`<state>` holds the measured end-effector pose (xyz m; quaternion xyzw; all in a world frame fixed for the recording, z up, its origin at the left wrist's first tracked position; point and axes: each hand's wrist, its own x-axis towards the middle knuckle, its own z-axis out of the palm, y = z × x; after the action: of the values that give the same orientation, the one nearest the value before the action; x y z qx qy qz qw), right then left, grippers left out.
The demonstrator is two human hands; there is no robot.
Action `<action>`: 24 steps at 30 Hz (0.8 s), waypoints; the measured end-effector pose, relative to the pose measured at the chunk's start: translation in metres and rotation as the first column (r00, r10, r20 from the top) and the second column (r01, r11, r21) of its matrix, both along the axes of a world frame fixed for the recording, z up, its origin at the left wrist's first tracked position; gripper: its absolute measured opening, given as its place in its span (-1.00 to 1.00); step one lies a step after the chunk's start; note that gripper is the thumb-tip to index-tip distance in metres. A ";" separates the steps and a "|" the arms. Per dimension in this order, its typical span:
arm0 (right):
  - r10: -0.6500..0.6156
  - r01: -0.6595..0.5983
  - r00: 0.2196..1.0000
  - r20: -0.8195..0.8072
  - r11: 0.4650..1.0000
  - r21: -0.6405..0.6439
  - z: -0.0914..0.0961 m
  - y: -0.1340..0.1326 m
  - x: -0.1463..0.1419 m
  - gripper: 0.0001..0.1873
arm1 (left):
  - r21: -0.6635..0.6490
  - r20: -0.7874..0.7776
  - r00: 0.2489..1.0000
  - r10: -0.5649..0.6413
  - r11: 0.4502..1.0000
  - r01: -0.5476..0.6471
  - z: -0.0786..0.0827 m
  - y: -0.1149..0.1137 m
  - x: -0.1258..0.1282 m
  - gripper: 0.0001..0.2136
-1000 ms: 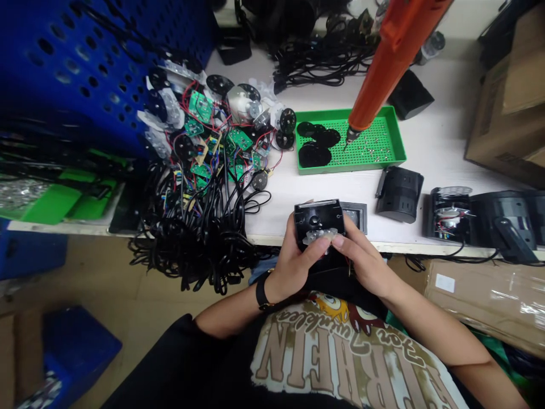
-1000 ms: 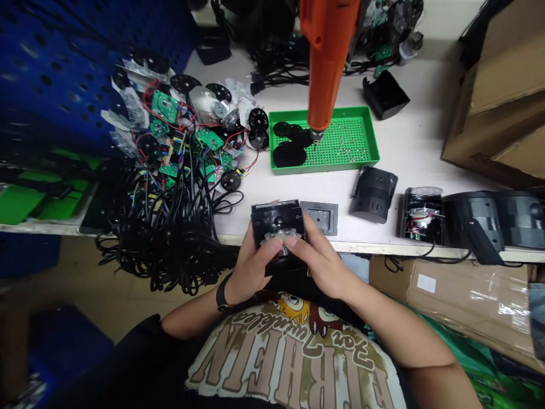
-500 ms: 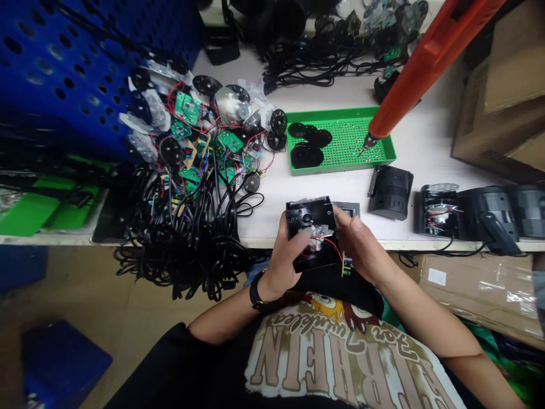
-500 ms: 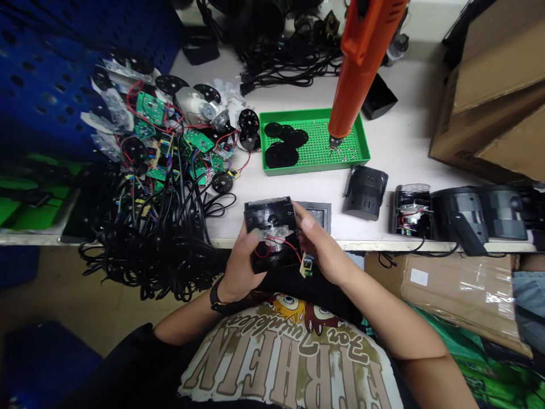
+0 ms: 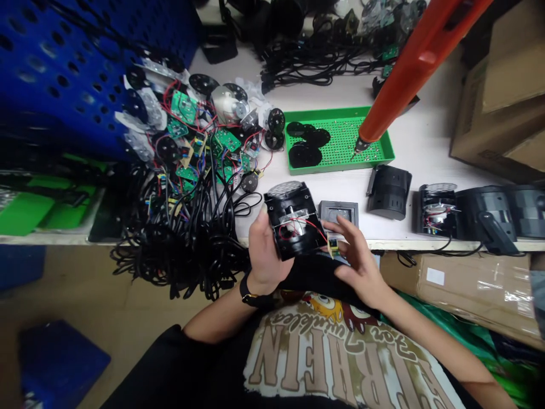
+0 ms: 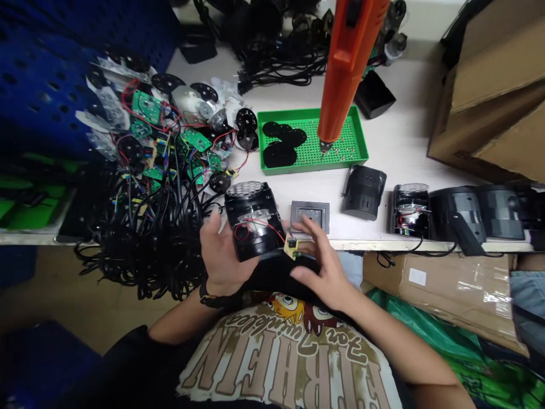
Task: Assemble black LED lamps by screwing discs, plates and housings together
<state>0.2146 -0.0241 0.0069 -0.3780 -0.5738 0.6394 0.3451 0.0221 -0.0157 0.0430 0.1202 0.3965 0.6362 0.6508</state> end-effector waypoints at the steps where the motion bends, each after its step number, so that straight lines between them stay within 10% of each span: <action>1: -0.061 0.060 0.998 0.020 0.996 0.064 -0.002 -0.005 -0.001 -0.14 | -0.001 0.003 1.000 0.009 1.000 -0.009 0.001 0.001 -0.001 -0.54; 5: -0.361 0.315 0.930 0.072 0.880 0.356 -0.001 -0.011 -0.006 -0.53 | 0.006 -0.048 0.999 0.021 1.000 -0.021 0.006 0.005 0.002 -0.52; 11: -0.382 0.105 0.911 0.157 0.581 0.807 0.004 0.008 0.001 -0.45 | 0.017 -0.049 0.998 0.046 0.999 -0.045 0.010 0.003 0.005 -0.57; 13: -0.321 -0.010 0.925 0.203 0.515 0.857 0.001 0.018 0.011 -0.46 | 0.025 -0.060 0.995 0.081 0.997 -0.080 0.010 0.003 0.002 -0.62; 17: -0.094 -0.272 0.919 0.382 0.548 0.791 0.001 0.038 0.024 -0.47 | 0.010 -0.060 0.997 0.046 0.999 -0.046 0.010 0.003 -0.002 -0.66; 24: -0.269 -0.004 0.960 0.080 0.273 0.962 0.002 0.038 -0.003 -0.42 | -0.003 -0.008 0.994 0.112 0.994 -0.112 0.012 0.003 0.000 -0.72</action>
<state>0.2112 0.0144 0.0093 -0.2137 -0.8424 0.0903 0.4863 0.0223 -0.0128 0.0555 0.0990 0.4064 0.6706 0.6127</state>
